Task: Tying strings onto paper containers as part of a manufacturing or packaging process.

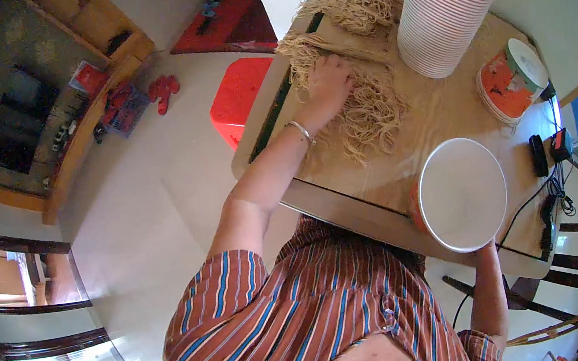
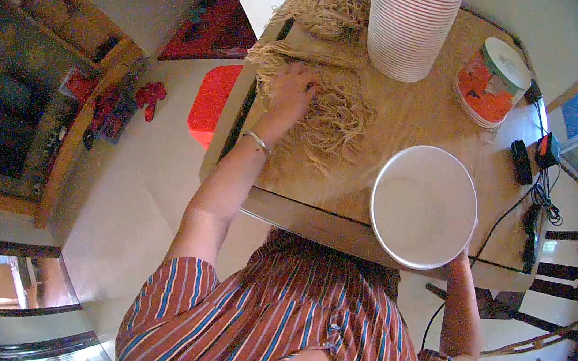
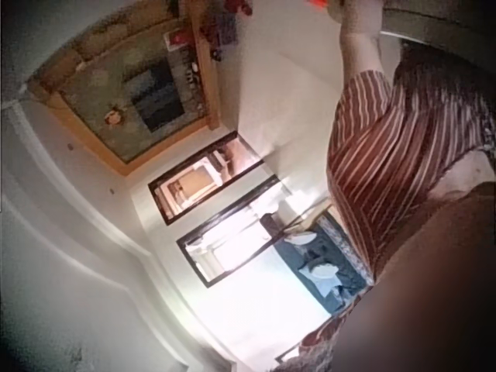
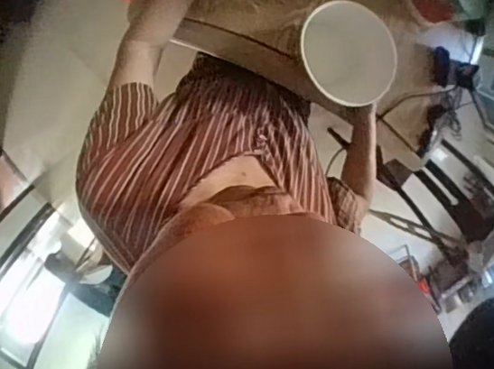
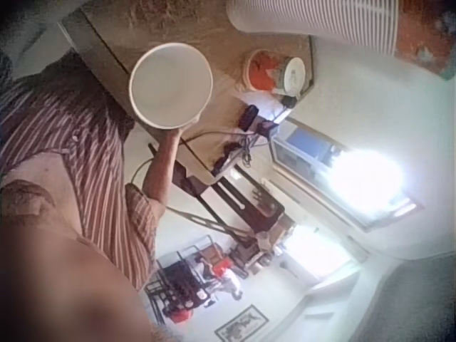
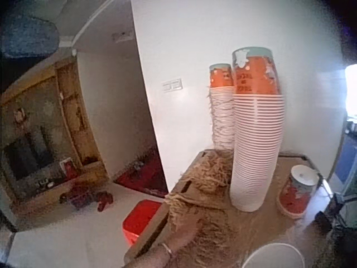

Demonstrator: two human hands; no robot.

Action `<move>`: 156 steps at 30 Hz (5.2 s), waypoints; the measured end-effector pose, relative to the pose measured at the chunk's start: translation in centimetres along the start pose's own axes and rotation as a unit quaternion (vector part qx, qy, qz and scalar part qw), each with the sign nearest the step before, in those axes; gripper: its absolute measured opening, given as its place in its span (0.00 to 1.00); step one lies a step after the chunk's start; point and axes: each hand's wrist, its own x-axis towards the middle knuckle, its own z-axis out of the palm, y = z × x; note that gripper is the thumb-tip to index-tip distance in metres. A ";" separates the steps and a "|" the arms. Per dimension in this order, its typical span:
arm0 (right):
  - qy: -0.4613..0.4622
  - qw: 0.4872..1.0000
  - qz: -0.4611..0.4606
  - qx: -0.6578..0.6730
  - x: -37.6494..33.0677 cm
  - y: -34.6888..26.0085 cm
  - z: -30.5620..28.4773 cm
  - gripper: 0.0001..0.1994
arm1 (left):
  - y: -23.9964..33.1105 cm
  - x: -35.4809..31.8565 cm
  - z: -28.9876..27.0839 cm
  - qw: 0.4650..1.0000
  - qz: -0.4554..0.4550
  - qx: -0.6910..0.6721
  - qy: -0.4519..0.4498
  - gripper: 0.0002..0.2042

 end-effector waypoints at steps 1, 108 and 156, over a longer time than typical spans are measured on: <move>-0.001 1.000 0.001 0.001 -0.1 0.1 0.2 0.15 | -0.8 0.1 0.4 1.000 -0.008 -0.017 -0.008 0.08; -0.153 0.870 -0.236 -0.404 -0.1 -15.0 18.1 0.04 | 16.8 2.0 -15.1 0.926 0.351 -0.079 -0.114 0.05; -0.109 0.862 -0.305 -0.390 -3.4 -14.1 18.2 0.04 | 16.0 -0.8 -14.6 0.751 0.022 -0.571 -0.330 0.09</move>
